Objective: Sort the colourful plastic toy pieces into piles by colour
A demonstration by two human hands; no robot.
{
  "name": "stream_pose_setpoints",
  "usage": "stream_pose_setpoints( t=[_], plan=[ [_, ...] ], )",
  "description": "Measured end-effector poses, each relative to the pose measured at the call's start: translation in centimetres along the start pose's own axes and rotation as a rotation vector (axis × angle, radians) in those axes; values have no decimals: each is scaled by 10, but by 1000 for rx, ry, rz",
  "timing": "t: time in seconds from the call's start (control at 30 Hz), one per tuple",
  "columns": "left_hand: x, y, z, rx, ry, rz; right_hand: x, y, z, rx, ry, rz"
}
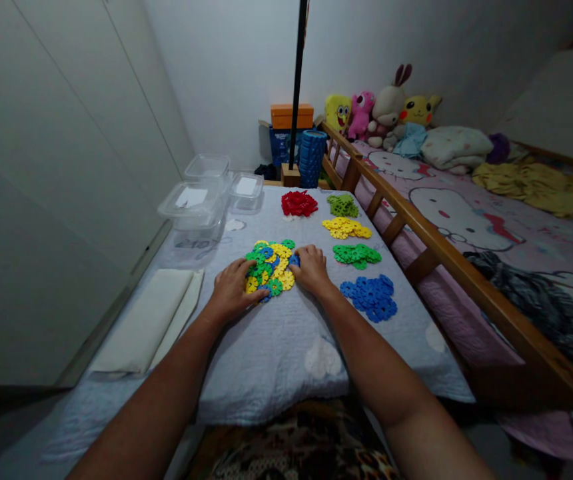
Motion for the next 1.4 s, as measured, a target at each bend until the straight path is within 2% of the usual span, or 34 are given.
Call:
stream_pose_setpoints(
  t=[0.27,0.5,0.63,0.8,0.9,1.1,1.27,1.4],
  plan=[
    [2,1,0,-19,14,-13,-17,-17,11,20,39,-111],
    [5,1,-1,-2,25,-18,-45,-31,29,114,-97,-251],
    [4,1,0,-13,36,-15,-80,-49,40,109,-142,-363],
    [4,0,1,-33,64,9,-137,-77,59,97,-42,-357],
    [5,0,1,-42,81,11,-165,-85,69,129,36,-358],
    [8,1,-1,-39,88,10,-194,-75,81,171,101,-373],
    [9,1,-1,-37,79,16,-204,-57,84,148,95,-336],
    [11,1,-1,-37,86,17,-208,-53,84,98,110,-237]
  ],
)
Point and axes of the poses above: each hand's wrist, its own z-axis away from the middle knuckle, its own y-axis out of the palm, x = y × z, the point moved 5 cm from there along -z, towards the middle knuckle, and after that the axes turned 15 degrees about z, right-handed, at the moved point
